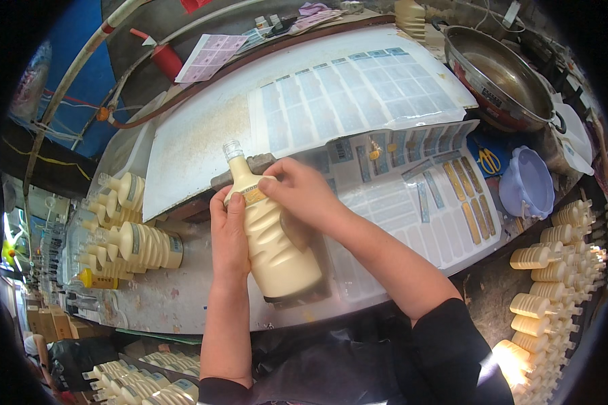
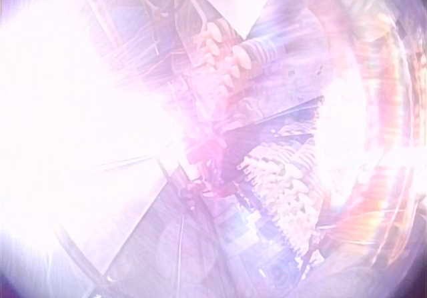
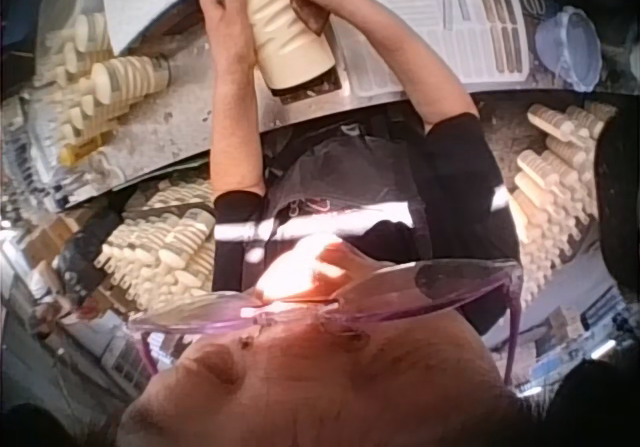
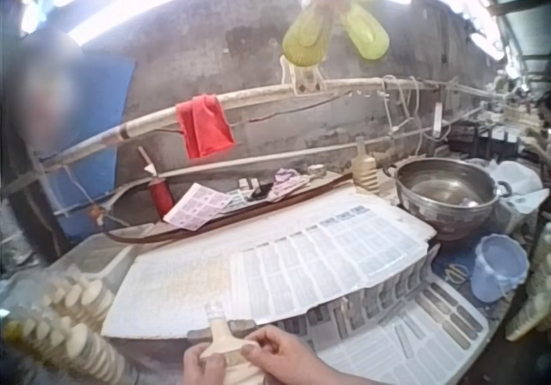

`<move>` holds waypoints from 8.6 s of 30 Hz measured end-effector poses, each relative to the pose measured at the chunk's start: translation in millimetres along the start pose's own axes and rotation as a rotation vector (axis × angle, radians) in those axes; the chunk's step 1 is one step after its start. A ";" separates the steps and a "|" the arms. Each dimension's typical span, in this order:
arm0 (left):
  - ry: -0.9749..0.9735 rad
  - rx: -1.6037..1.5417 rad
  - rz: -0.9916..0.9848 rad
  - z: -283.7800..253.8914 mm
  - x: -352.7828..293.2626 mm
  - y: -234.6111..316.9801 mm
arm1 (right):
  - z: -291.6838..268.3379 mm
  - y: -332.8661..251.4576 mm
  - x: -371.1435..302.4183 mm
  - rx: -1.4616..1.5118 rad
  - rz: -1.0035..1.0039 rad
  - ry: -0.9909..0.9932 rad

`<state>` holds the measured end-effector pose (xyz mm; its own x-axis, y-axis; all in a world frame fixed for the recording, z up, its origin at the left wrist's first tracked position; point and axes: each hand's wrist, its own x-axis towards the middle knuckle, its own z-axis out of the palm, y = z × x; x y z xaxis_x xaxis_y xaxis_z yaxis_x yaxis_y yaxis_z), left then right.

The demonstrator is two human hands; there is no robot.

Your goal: The person applies adhesive labels to the bodies of cream-colored plastic bottles. They pick up a label, align it on the bottle, smooth it down, and then place the bottle aside before repeating the process on the next bottle.

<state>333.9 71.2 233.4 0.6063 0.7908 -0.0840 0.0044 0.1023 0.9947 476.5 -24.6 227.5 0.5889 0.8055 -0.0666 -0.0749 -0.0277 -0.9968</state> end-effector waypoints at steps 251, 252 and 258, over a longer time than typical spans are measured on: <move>-0.033 0.517 0.090 -2.6 -50.1 4.8 | -2.9 -14.8 -0.6 -0.103 0.101 0.003; -0.028 0.479 0.075 -3.4 -49.0 0.4 | -0.9 -18.5 -5.6 -0.179 0.094 0.004; -0.049 0.275 0.031 -8.6 -45.9 -13.3 | -24.5 -7.6 -4.2 0.191 0.188 0.077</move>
<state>299.2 38.8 223.6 0.6475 0.7599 -0.0572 0.1970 -0.0945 0.9758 494.4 -42.2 234.3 0.6090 0.7495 -0.2598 -0.3346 -0.0542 -0.9408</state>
